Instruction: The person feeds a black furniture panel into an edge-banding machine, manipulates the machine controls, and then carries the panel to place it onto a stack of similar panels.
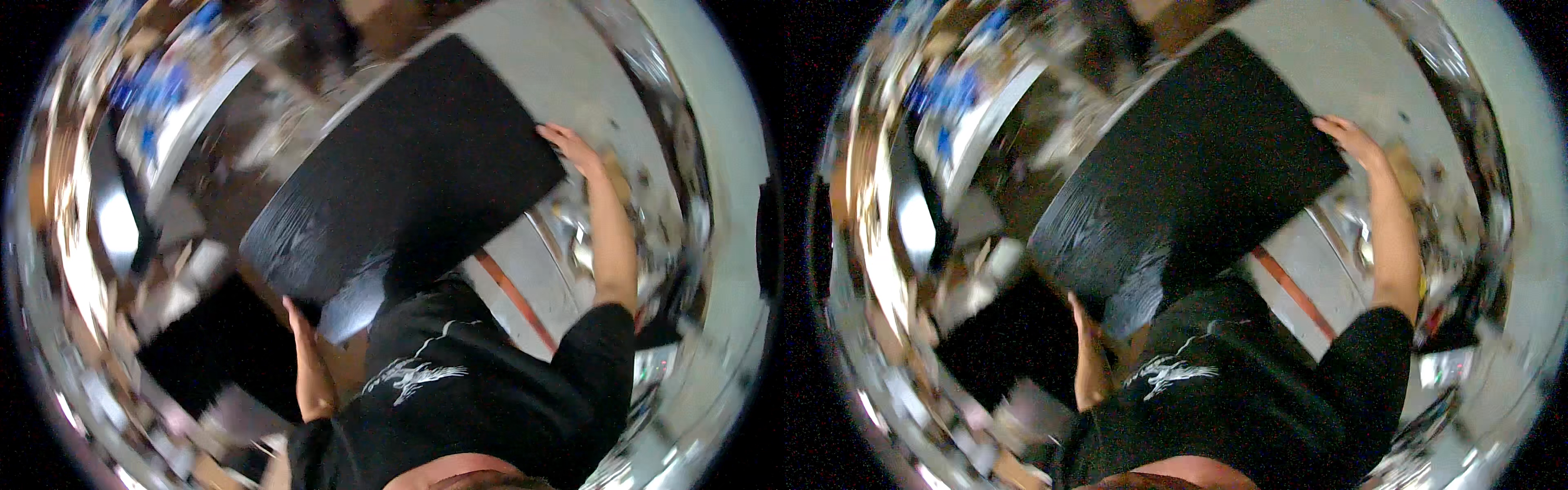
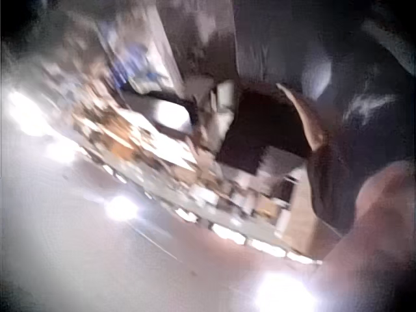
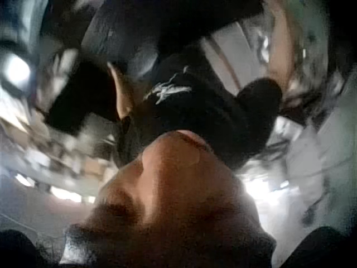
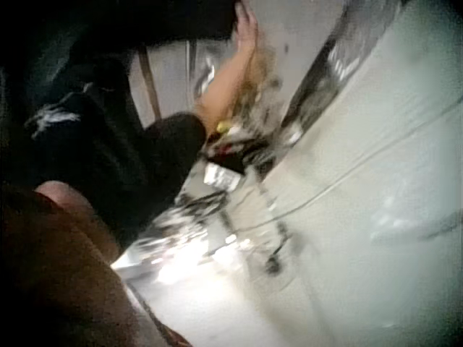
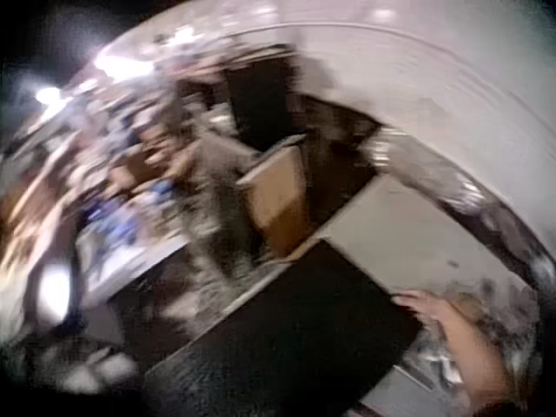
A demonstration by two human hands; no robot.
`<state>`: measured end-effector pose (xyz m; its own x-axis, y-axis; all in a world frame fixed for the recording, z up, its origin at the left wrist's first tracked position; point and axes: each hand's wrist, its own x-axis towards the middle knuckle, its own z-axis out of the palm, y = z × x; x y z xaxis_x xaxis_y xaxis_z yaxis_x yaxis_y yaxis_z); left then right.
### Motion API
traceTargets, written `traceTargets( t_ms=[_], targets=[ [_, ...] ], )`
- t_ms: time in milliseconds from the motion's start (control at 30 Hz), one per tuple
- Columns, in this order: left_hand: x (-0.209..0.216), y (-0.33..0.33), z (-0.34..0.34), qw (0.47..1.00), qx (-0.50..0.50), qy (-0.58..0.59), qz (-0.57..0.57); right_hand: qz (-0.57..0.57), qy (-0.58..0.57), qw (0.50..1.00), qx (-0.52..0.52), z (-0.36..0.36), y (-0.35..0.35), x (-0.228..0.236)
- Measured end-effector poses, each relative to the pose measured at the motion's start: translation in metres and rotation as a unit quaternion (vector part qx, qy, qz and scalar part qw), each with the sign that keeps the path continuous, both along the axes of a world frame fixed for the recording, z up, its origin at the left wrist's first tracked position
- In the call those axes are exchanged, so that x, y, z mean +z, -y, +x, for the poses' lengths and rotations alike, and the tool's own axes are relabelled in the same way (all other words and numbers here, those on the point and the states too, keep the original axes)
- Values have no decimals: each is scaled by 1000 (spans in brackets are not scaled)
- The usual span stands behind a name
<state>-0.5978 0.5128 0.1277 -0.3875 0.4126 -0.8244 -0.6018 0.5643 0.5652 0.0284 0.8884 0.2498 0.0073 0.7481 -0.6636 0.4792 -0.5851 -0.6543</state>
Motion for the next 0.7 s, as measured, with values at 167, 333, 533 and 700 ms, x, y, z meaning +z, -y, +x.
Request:
traceTargets(
  t_ms=[167, 333, 533, 700],
  targets=[
    [-19, 13, -36, 999, 27, -27, 13, 91, 182, 977, 64, -29, -20, -71],
    [-45, 59, -56, 995, -15, 89, -41, 132, 187, 971, 65, -4, -18, -102],
    [-65, 64, -12, 971, 7, 228, -67, 188, 227, 955, 44, -34, -11, -83],
    [-75, 108, 20, 960, 103, 259, -38, 109, 181, 977, 14, -18, -15, -74]
  ],
)
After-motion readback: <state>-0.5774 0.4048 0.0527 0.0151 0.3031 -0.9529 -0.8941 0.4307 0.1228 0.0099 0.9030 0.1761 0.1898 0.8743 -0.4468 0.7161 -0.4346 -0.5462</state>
